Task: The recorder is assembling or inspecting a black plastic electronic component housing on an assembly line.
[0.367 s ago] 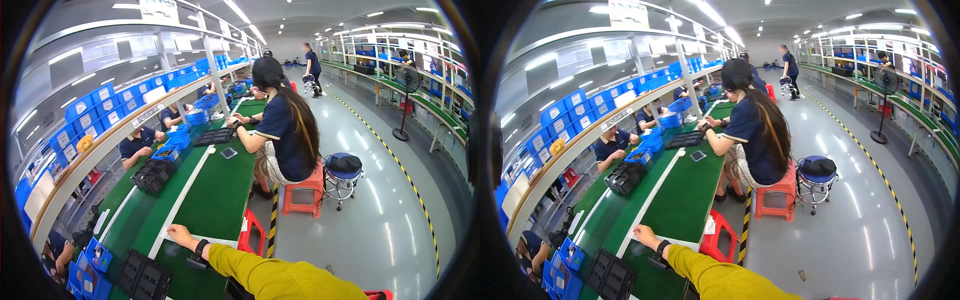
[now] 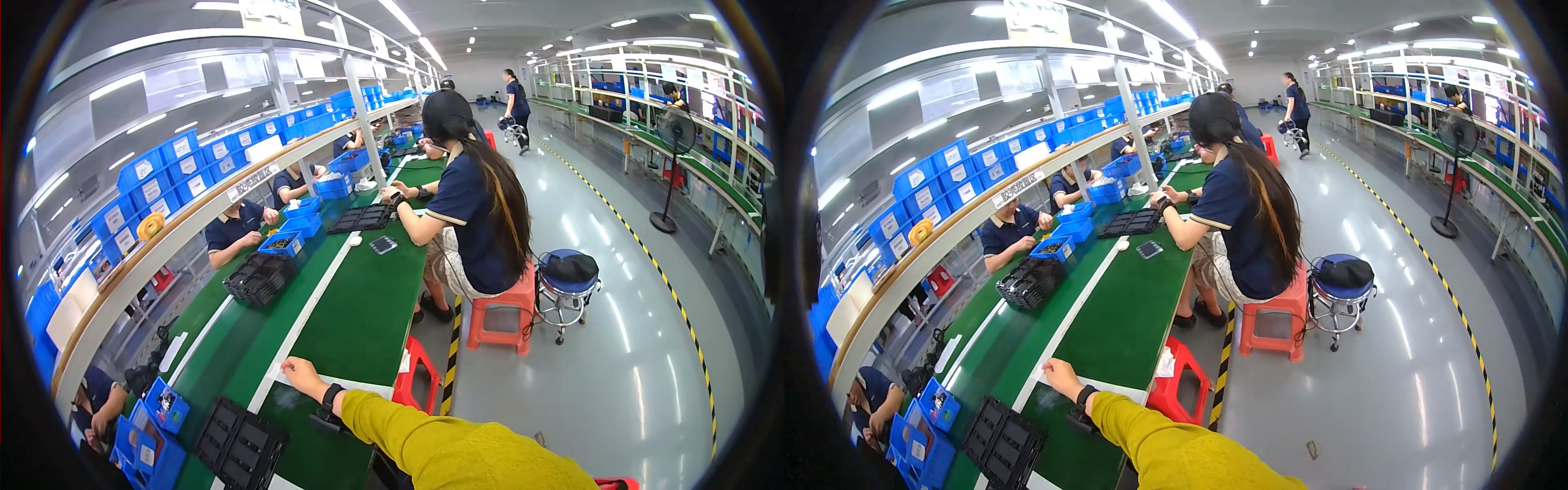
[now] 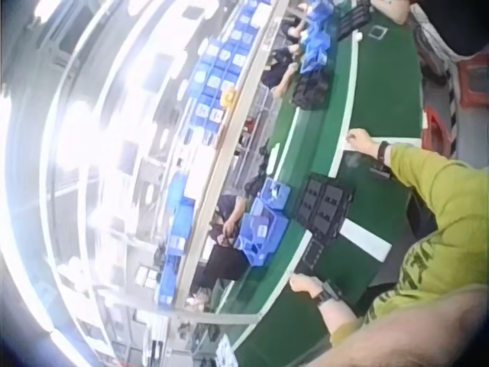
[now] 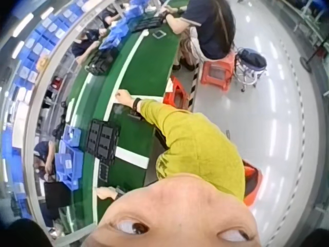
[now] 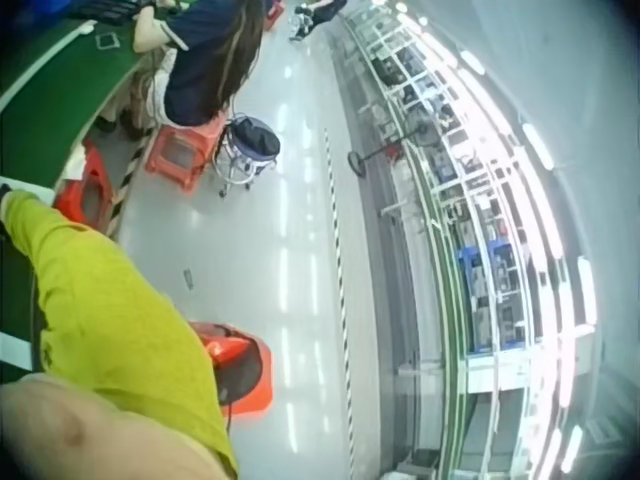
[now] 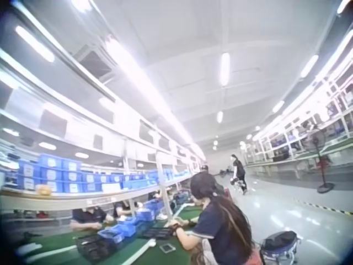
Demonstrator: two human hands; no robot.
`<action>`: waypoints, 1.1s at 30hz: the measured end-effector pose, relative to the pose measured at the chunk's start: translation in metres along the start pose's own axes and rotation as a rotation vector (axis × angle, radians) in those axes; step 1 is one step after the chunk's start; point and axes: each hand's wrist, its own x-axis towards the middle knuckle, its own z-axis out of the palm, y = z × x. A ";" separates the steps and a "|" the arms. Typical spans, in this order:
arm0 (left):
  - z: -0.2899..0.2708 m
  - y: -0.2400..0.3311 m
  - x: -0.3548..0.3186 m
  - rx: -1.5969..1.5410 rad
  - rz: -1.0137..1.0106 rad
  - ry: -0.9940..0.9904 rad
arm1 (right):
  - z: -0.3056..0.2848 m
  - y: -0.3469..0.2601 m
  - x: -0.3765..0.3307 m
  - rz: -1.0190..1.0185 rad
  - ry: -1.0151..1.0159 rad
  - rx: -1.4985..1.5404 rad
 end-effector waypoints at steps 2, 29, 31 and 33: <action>0.004 -0.059 0.035 0.075 0.110 -0.036 | 0.004 -0.003 -0.002 0.012 0.028 0.008; 0.027 -0.058 0.020 0.032 0.240 -0.050 | -0.007 -0.019 -0.013 -0.024 -0.016 -0.266; 0.012 -0.042 0.009 0.054 0.189 -0.057 | -0.003 -0.016 -0.015 -0.009 -0.008 -0.292; 0.017 -0.045 0.006 0.145 0.333 -0.021 | -0.004 -0.013 -0.015 -0.058 0.027 -0.314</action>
